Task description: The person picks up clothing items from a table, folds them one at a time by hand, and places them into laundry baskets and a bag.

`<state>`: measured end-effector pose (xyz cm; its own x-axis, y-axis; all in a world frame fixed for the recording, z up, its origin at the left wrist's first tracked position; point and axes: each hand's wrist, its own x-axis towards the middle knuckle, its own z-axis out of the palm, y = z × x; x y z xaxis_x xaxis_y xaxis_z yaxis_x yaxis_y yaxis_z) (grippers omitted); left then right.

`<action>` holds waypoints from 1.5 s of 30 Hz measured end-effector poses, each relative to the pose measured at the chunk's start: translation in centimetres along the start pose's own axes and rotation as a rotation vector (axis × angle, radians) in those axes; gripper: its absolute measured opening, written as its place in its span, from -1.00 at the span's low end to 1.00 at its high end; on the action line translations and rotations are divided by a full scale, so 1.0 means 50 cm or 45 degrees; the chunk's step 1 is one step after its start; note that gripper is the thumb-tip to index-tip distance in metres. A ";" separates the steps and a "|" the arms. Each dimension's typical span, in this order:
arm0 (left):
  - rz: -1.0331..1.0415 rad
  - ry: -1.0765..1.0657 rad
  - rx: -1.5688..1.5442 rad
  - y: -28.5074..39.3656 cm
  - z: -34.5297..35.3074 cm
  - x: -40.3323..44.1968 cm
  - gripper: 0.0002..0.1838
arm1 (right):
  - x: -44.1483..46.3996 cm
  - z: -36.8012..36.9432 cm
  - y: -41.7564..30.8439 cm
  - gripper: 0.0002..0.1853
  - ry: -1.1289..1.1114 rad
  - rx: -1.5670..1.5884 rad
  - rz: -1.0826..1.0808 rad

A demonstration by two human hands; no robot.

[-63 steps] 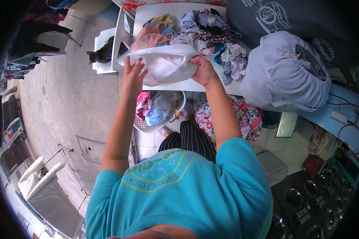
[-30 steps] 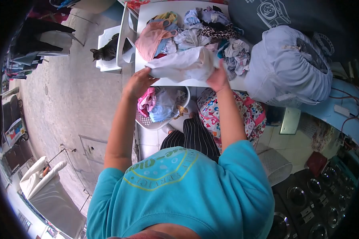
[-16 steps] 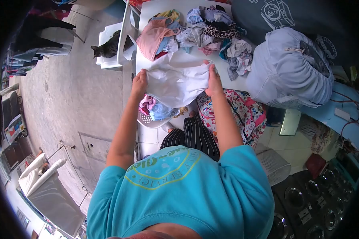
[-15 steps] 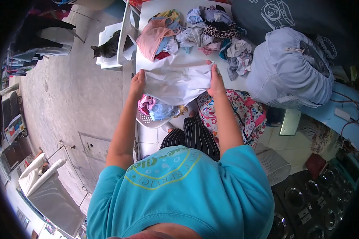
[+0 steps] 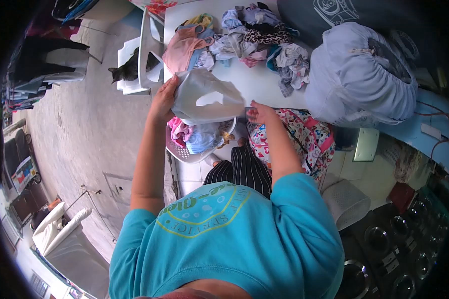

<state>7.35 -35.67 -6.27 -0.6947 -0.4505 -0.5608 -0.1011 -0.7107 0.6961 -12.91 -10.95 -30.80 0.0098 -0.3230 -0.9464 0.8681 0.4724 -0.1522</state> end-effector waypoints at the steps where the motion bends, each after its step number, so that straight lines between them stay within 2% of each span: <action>1: -0.004 -0.015 0.004 0.010 0.015 0.012 -0.60 | 0.011 -0.011 0.008 -0.66 0.162 -0.174 0.097; 3: 0.091 0.120 0.076 0.025 0.045 0.040 -0.61 | 0.025 -0.030 0.024 -0.68 0.206 -0.266 0.099; 7: 0.566 -0.026 0.024 0.122 0.101 0.058 -0.57 | 0.005 -0.070 0.011 -0.74 0.433 -0.373 -0.009; 9: 0.756 0.140 0.041 0.172 0.127 0.054 -0.58 | 0.059 -0.136 -0.031 -0.76 0.713 -1.031 -0.415; 11: 0.953 0.147 0.064 0.197 0.137 0.058 -0.59 | -0.003 -0.122 -0.102 -0.79 1.076 -1.466 -0.842; 13: 0.968 0.219 0.056 0.190 0.117 0.079 -0.57 | -0.001 -0.133 -0.161 -0.73 1.491 -1.400 -1.521; 15: 0.893 0.294 0.092 0.146 0.085 0.109 -0.58 | -0.063 -0.101 -0.260 -0.64 1.499 -1.271 -1.629; 16: 0.820 0.371 0.126 0.113 0.058 0.128 -0.58 | -0.071 -0.093 -0.304 -0.62 1.600 -1.256 -1.723; 17: 0.635 0.498 0.179 0.067 0.011 0.155 -0.55 | -0.075 -0.086 -0.342 -0.61 1.701 -1.238 -1.817; 18: 0.522 0.432 0.277 0.027 -0.007 0.159 -0.51 | -0.083 -0.082 -0.374 -0.61 1.698 -1.238 -1.816; 19: 0.245 0.517 0.359 -0.054 -0.109 0.198 -0.49 | -0.094 -0.078 -0.401 -0.61 1.681 -1.275 -1.771; 20: -0.029 0.680 0.501 -0.086 -0.087 0.182 -0.47 | -0.094 -0.075 -0.423 -0.62 1.660 -1.311 -1.728; 21: -0.116 0.587 0.586 -0.132 -0.099 0.171 -0.48 | -0.080 -0.087 -0.440 -0.62 1.651 -1.308 -1.733; 23: -0.198 0.327 0.603 -0.195 -0.089 0.132 -0.49 | -0.047 -0.118 -0.459 -0.68 1.416 -1.658 -1.348; 24: -0.319 0.234 0.719 -0.232 -0.094 0.131 -0.49 | -0.073 -0.100 -0.455 -0.72 1.405 -1.605 -1.285; 26: -0.417 0.121 0.729 -0.249 -0.043 0.087 -0.50 | -0.137 -0.059 -0.429 -0.74 1.438 -1.558 -1.348; 28: -0.443 0.010 0.748 -0.269 -0.016 0.067 -0.51 | -0.191 -0.030 -0.390 -0.75 1.472 -1.512 -1.409; 30: -0.457 -0.035 0.777 -0.288 -0.001 0.072 -0.51 | -0.237 -0.009 -0.342 -0.75 1.150 -1.269 -1.663; 32: -0.320 -0.140 1.022 -0.306 0.013 0.092 -0.55 | -0.300 0.040 -0.286 -0.79 0.808 -0.968 -1.681; 33: -0.316 -0.141 1.021 -0.298 0.039 0.096 -0.55 | -0.320 0.060 -0.264 -0.79 0.809 -0.969 -1.685; 35: 0.140 0.083 0.986 -0.248 0.111 0.092 -0.58 | -0.348 0.094 -0.225 -0.84 0.090 -0.485 -1.435; 36: 0.141 0.081 0.983 -0.223 0.139 0.090 -0.58 | -0.351 0.107 -0.209 -0.84 0.093 -0.488 -1.436; 38: 0.113 0.134 0.472 -0.183 0.175 0.097 -0.64 | -0.346 0.126 -0.183 -0.85 -0.221 -0.090 -1.183; 39: 0.113 0.134 0.470 -0.185 0.161 0.110 -0.64 | -0.342 0.136 -0.174 -0.85 -0.220 -0.092 -1.183; 41: -0.063 -0.147 0.183 -0.190 0.115 0.132 -0.64 | -0.333 0.148 -0.161 -0.82 -0.250 0.114 -1.008; 42: -0.071 -0.114 0.113 -0.179 0.113 0.125 -0.72 | -0.330 0.146 -0.157 -0.80 -0.226 0.089 -1.006; 43: -0.076 -0.113 0.113 -0.171 0.104 0.118 -0.72 | -0.321 0.143 -0.154 -0.80 -0.224 0.091 -1.002; 45: 0.007 -0.001 0.180 -0.154 0.081 0.107 -0.73 | -0.307 0.139 -0.152 -0.80 -0.043 0.113 -1.142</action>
<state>1.53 -30.42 -12.79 -0.6961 -0.4534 -0.5567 -0.1967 -0.6253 0.7552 -16.18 -15.30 -13.14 -0.6763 -0.5640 -0.4738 0.5920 -0.0333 -0.8053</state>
